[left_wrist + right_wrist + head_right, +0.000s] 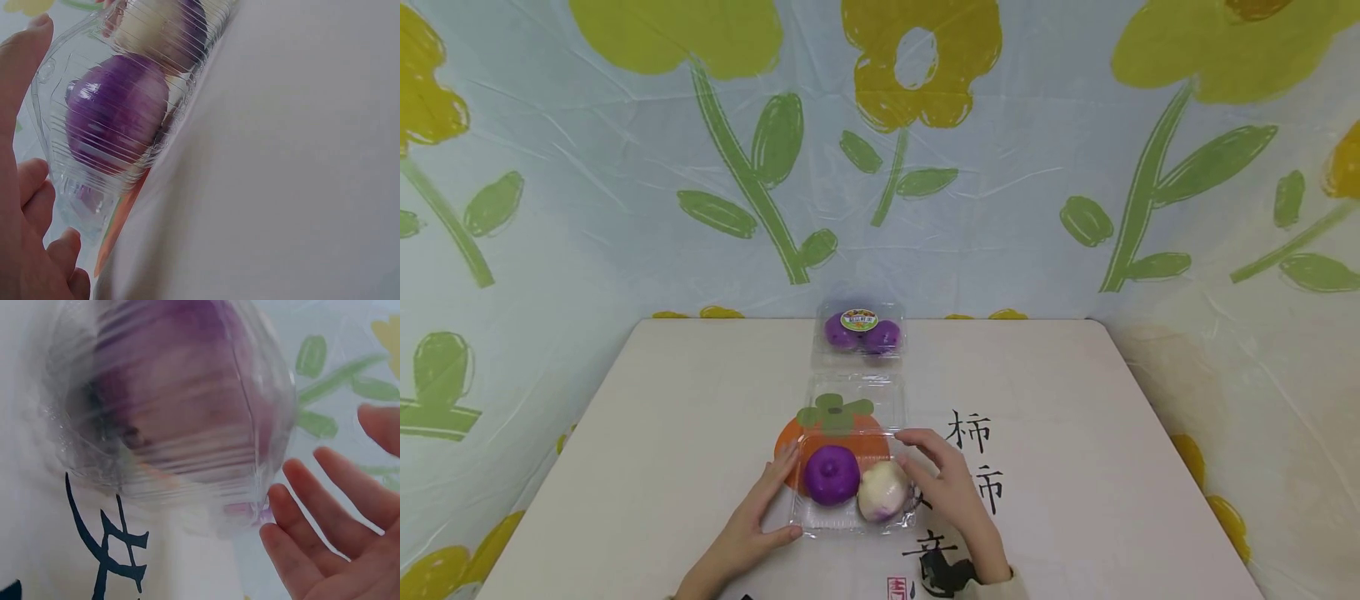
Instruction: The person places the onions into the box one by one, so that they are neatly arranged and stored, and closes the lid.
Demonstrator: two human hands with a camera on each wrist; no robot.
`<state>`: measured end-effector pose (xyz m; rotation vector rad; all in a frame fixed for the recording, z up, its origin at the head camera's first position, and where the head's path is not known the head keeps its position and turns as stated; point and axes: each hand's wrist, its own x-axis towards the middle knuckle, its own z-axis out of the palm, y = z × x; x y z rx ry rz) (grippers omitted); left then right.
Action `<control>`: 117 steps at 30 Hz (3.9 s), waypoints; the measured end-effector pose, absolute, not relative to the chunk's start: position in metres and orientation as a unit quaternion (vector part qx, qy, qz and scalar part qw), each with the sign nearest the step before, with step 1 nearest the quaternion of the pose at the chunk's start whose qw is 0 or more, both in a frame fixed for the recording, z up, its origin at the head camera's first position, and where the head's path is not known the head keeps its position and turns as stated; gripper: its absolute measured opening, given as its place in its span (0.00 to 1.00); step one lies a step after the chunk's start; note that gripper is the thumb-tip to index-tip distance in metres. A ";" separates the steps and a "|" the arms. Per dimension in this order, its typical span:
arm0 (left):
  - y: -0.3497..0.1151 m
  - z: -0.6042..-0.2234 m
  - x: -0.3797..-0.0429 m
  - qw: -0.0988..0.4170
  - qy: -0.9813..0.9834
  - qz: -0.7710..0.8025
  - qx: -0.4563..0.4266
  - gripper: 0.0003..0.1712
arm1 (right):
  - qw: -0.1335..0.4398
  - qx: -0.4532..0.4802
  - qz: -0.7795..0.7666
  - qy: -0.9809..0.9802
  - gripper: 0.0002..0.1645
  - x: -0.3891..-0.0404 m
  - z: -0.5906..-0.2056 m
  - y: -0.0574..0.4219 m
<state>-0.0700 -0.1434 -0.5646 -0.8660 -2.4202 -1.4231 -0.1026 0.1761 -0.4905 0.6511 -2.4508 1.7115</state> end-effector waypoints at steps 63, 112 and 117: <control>-0.142 -0.554 -0.066 0.101 -0.786 -0.536 -0.293 0.63 | -0.143 0.047 0.763 -0.629 0.35 -0.129 -0.541 0.176; -0.147 -0.564 -0.064 0.068 -0.825 -0.512 -0.228 0.74 | -0.117 0.051 0.789 -0.601 0.08 -0.125 -0.540 0.175; -0.148 -0.566 -0.064 0.075 -0.819 -0.517 -0.239 0.70 | -0.120 0.056 0.789 -0.600 0.02 -0.126 -0.539 0.175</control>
